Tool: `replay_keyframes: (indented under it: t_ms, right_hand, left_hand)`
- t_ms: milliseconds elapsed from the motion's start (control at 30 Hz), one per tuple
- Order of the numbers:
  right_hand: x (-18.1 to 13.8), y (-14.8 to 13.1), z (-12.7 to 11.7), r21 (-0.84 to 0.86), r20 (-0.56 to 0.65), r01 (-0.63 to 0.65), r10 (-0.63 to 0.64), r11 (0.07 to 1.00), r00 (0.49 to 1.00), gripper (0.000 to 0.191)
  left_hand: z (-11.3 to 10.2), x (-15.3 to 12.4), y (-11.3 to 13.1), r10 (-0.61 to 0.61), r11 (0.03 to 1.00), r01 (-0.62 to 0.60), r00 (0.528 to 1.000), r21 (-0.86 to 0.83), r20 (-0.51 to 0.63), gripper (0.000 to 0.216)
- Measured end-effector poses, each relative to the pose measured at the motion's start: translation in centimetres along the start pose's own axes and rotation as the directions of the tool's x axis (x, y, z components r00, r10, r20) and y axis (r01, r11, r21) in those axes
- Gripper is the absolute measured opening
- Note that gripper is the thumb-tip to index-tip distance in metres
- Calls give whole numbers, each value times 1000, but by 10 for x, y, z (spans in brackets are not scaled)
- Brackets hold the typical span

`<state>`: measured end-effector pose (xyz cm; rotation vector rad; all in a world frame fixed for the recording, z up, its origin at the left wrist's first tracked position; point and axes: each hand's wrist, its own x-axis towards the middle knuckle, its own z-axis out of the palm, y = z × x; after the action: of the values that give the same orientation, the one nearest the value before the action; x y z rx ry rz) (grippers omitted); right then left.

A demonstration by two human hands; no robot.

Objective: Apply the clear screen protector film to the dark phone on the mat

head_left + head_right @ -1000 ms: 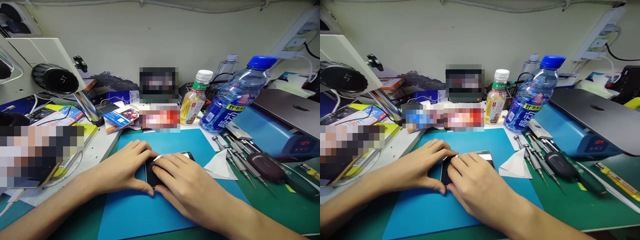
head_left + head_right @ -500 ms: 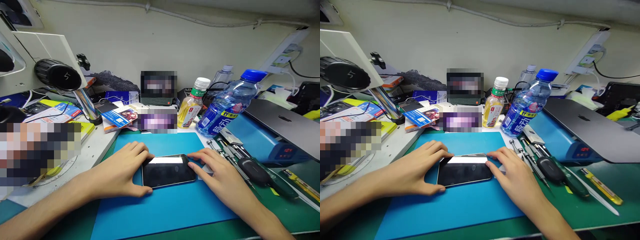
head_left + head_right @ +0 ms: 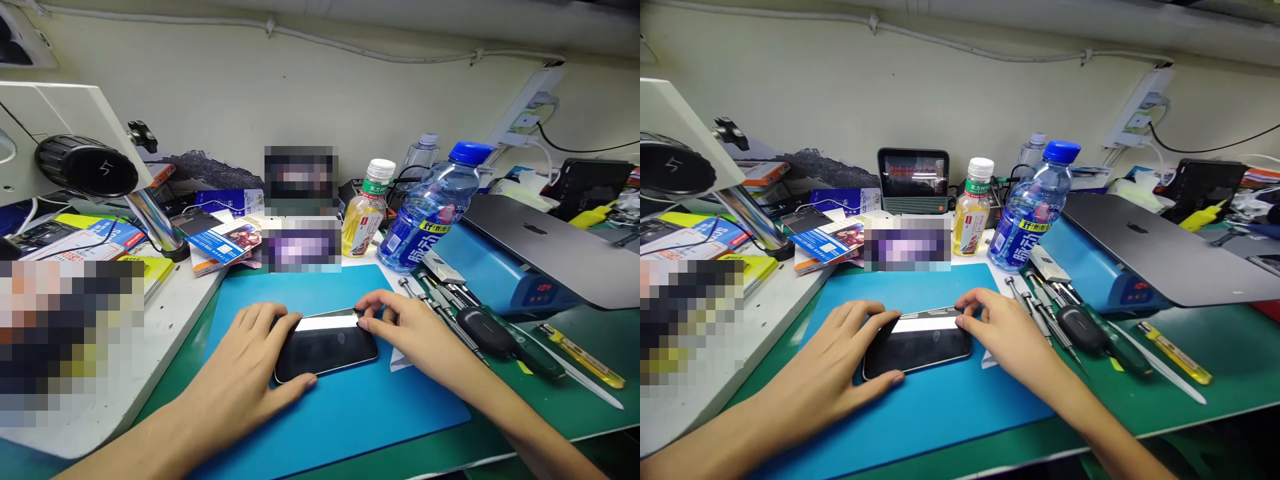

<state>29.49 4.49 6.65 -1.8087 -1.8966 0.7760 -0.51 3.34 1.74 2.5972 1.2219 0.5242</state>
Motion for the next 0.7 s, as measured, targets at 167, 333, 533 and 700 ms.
replay_keyframes:
  t_ms: [167, 333, 533, 700]
  right_hand:
    - [7, -1, -2, 31, 35, -33, 32, 999, 999, 24]
    - [7, -4, -3, 25, 30, -45, 44, 999, 999, 20]
    - [8, -7, -5, -3, 39, -54, 54, 999, 998, 18]
    - [12, -11, -8, -30, 56, -63, 65, 998, 996, 14]
  left_hand:
    - [4, -2, -3, -21, 998, 20, 1000, -65, -20, 56]
    - [7, -3, -4, -15, 998, 12, 999, -57, -42, 57]
    - [5, -2, -4, -6, 999, 4, 999, -33, -41, 57]
    - [8, -3, -5, 20, 1000, -21, 997, -11, -78, 58]
